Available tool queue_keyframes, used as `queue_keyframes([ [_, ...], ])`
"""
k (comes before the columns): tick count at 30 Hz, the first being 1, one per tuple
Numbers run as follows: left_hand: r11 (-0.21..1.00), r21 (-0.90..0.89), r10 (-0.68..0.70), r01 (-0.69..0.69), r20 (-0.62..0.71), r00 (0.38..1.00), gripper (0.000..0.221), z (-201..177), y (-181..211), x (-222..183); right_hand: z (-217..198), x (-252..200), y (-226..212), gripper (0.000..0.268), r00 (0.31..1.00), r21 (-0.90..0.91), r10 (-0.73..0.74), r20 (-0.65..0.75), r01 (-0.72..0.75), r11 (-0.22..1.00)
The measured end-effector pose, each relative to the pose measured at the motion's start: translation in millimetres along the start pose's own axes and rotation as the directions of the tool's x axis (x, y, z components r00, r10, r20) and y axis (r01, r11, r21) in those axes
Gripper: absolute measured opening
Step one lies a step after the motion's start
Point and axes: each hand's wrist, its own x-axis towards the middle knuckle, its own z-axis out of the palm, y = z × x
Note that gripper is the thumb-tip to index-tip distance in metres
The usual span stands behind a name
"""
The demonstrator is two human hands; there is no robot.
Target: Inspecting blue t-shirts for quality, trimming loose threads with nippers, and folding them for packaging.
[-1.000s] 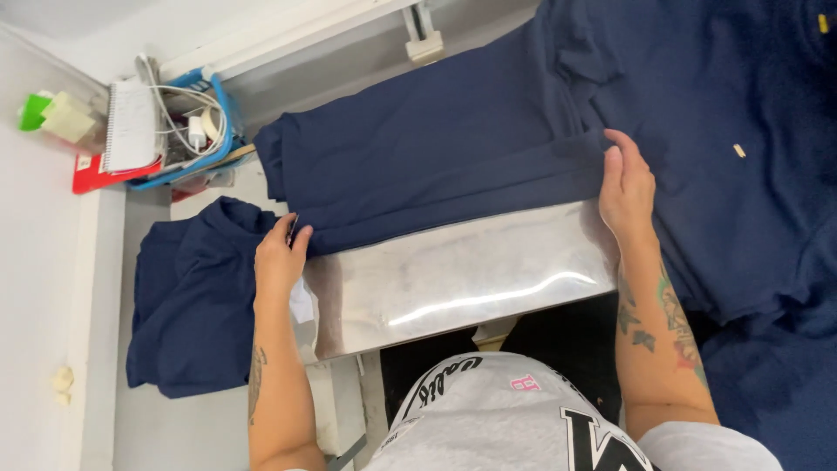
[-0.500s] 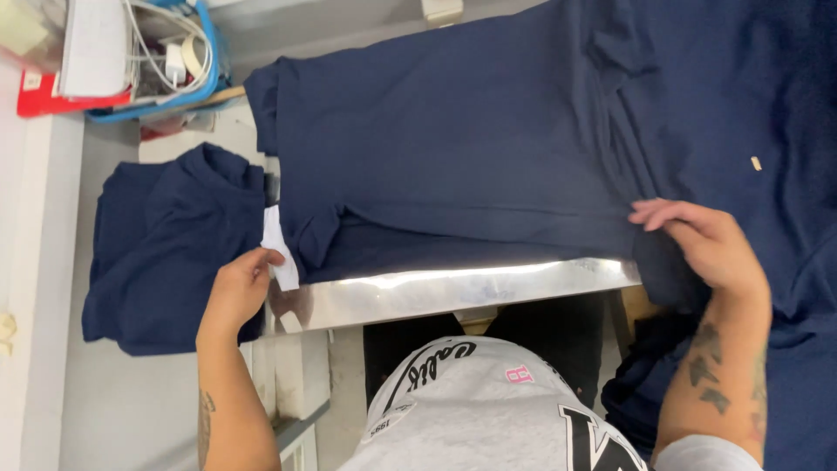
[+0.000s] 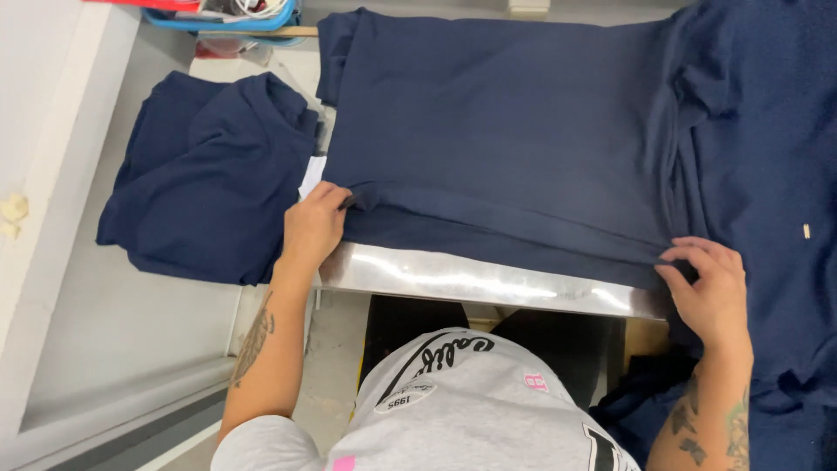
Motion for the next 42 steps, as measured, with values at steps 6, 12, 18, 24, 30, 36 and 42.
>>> queue_keyframes([
  [6, 0.944, -0.298, -0.091, 0.141, 0.177, 0.980, 0.022, -53.9, -15.0, -25.3, -30.9, -14.9, 13.1, 0.014, 0.989, 0.136, 0.069, 0.134, -0.087, 0.987],
  [12, 0.930, -0.271, -0.159, 0.250, 0.317, 0.935, 0.041, -72.1, -7.6, -32.3, -34.9, -6.8, 21.6, 0.024, 0.987, 0.019, 0.082, 0.139, -0.085, 0.996],
  [18, 0.933, -0.108, -0.280, 0.344, 0.383, 0.880, 0.040, -80.9, 25.0, -15.6, 15.9, -7.6, 39.3, 0.043, 0.992, -0.397, 0.123, -0.016, -0.119, 0.910],
  [24, 0.974, -0.073, -0.215, 0.215, 0.007, 0.977, 0.052, -25.0, -8.2, -24.4, 6.8, -0.4, 23.4, 0.023, 0.963, 0.157, 0.268, 0.041, -0.271, 0.950],
  [30, 0.941, -0.334, -0.022, -0.064, -0.247, 0.969, 0.051, -110.8, 5.4, -22.6, -64.8, -26.6, 1.4, 0.013, 0.915, 0.692, 0.344, 0.212, -0.389, 0.608],
  [36, 0.845, -0.529, 0.022, 0.077, 0.180, 0.983, 0.046, -133.8, 92.5, -3.1, -34.8, -11.0, -86.4, 0.039, 0.874, 0.506, 0.291, 0.388, -0.466, 0.726],
  [42, 0.735, -0.672, 0.249, -0.086, 0.149, 0.957, 0.060, 9.2, 205.2, -3.2, 68.0, 8.7, -165.4, 0.021, 0.989, 0.770, -0.144, -0.009, 0.099, 0.630],
])
